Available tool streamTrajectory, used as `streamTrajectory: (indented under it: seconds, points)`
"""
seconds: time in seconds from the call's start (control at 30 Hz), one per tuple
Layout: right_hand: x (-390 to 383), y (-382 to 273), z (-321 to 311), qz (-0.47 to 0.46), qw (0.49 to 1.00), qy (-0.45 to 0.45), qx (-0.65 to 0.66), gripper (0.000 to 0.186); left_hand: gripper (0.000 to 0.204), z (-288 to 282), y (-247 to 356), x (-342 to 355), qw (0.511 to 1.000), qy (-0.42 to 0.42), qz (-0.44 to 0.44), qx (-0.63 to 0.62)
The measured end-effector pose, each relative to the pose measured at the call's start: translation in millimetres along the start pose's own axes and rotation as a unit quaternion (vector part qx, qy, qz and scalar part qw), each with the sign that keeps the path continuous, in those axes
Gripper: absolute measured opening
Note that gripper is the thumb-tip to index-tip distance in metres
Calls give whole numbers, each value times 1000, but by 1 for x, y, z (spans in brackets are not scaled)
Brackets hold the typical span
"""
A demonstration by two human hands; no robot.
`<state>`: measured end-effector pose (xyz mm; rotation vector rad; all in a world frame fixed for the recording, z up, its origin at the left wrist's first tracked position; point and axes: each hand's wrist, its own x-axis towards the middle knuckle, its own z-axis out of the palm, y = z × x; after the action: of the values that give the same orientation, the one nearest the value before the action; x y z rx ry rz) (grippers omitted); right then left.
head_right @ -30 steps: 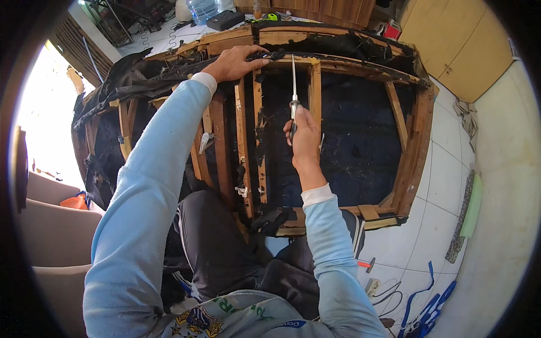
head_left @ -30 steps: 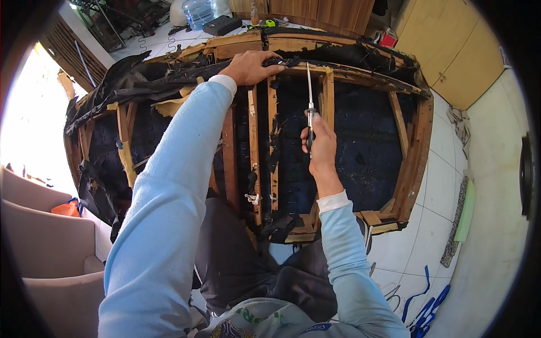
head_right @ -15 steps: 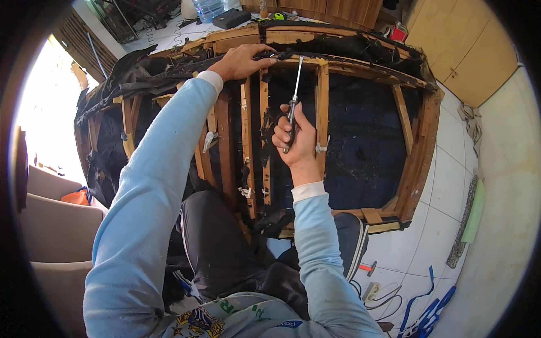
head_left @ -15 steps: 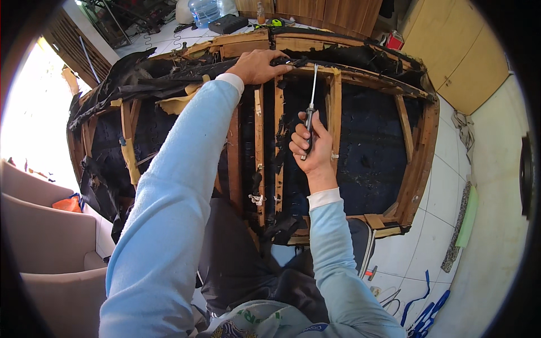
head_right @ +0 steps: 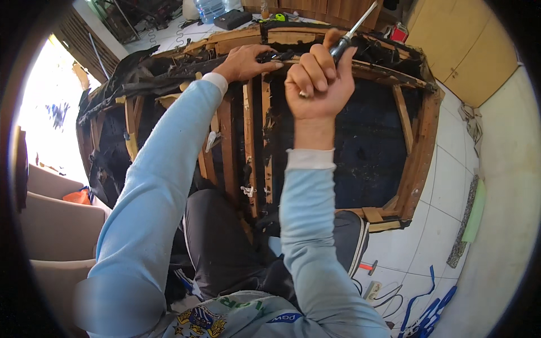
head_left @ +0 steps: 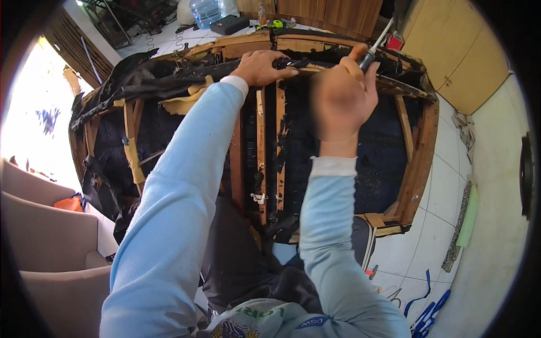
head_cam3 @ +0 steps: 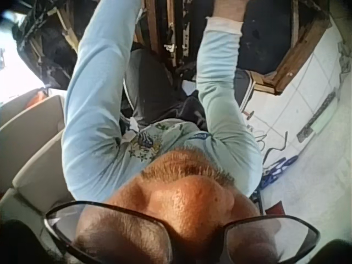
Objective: The person sits on the floor and uses a screwdriver to remove screws from the wooden frame of an overturned sofa. They systematically loosen fasteners along the frame's edge, occasionally adjusting their grip and position to reach different sections.
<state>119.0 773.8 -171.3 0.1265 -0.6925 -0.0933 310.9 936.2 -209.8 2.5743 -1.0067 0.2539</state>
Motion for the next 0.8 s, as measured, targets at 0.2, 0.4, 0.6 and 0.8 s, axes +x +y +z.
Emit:
streamTrajectory:
  seconds: [0.2,0.4,0.6,0.8]
  points:
    - [-60,-25,-24,-70,643,279,-710,40,86,1,31,-2,995,12,-99,12]
    - [-98,1,-18,2,302,271,-914,38,54,6,31,-2,993,50,-89,-67]
    - [-113,-8,-29,-3,264,210,-941,47,45,19,28,7,956,207,-123,-168]
    - [-117,-12,-26,-40,361,161,-918,44,27,13,-1,11,862,285,-133,-397]
